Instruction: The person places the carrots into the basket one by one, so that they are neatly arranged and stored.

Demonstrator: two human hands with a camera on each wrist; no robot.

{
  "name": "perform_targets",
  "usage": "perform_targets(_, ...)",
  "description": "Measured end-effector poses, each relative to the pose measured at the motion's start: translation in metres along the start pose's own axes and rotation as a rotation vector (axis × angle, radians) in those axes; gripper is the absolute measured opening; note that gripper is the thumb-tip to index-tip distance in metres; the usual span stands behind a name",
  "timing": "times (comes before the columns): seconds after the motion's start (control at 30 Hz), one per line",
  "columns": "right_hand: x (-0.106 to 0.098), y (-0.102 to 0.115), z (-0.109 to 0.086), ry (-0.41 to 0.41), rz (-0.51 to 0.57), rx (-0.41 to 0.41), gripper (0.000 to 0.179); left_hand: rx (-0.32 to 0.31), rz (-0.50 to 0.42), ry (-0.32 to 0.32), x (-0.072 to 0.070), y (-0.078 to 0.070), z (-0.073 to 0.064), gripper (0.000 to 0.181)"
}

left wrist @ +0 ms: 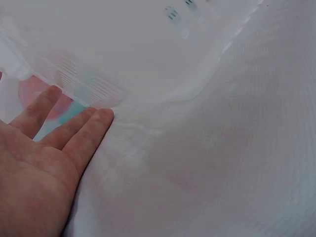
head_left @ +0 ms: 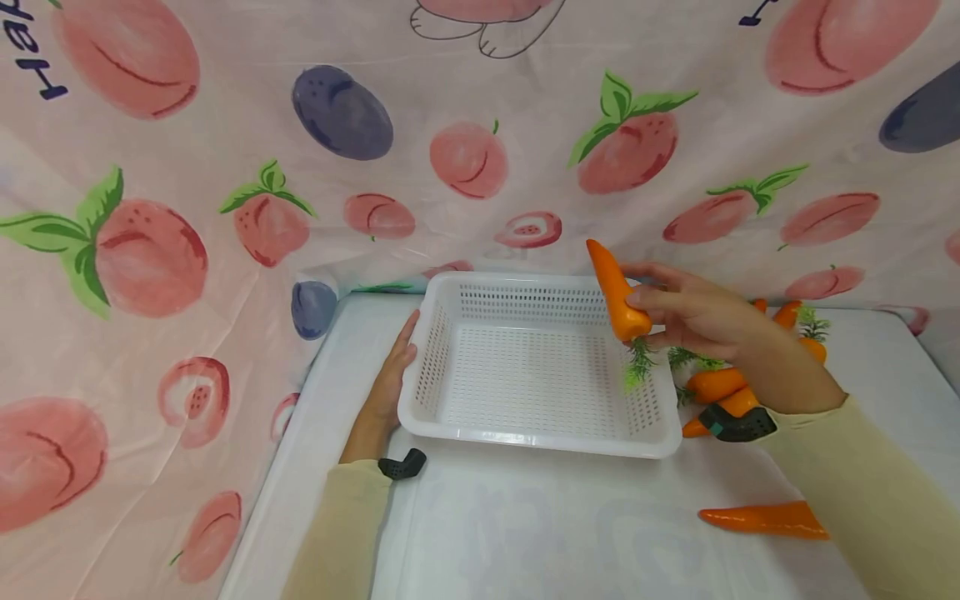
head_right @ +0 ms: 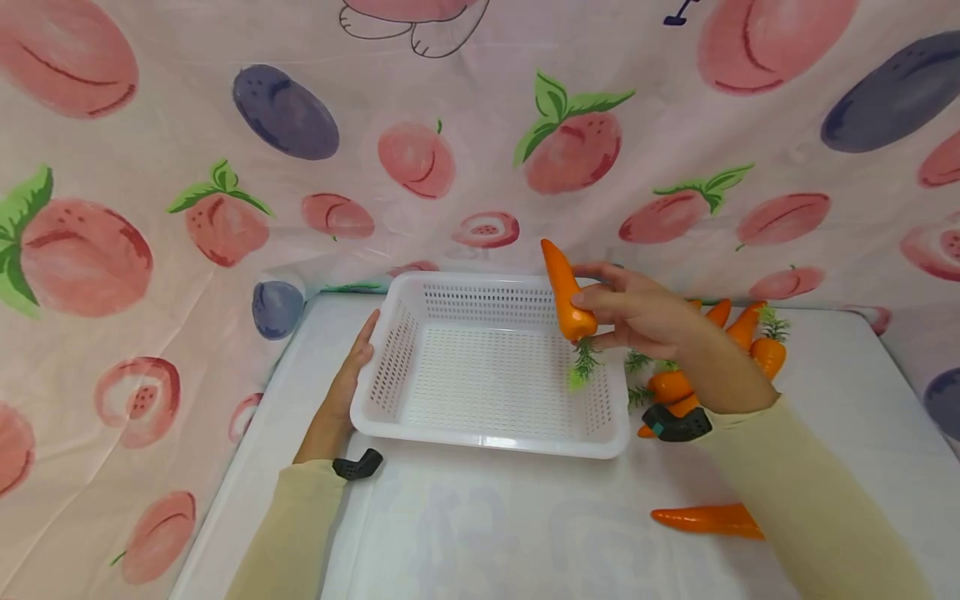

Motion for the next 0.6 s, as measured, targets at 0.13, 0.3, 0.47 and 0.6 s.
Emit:
perform_targets(0.13,0.008,0.0,0.002,0.029,-0.016,0.026,0.06,-0.01,-0.009,-0.001,0.0,0.0,0.001,0.06)
perform_targets(0.3,0.014,-0.002,0.007,0.066,-0.016,0.033,0.058,-0.013,-0.01,0.002,-0.001,-0.001,0.002,0.059)
perform_targets(0.47,0.018,-0.003,0.011,0.081,-0.028,0.033,0.062,-0.013,0.001,-0.009,-0.002,0.001,0.003,0.062)
perform_targets(0.6,0.019,-0.004,0.011,0.076,-0.027,0.032,0.064,-0.007,0.002,-0.006,-0.001,0.0,0.002,0.064)
Point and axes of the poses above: each hand's wrist, its own z-axis towards the middle knuckle, its own x-axis out of the palm, y = z × x, the point moved 4 cm from there along z, towards the middle knuckle, and after that the axes turned 15 degrees about -x, right-handed, at the moved point
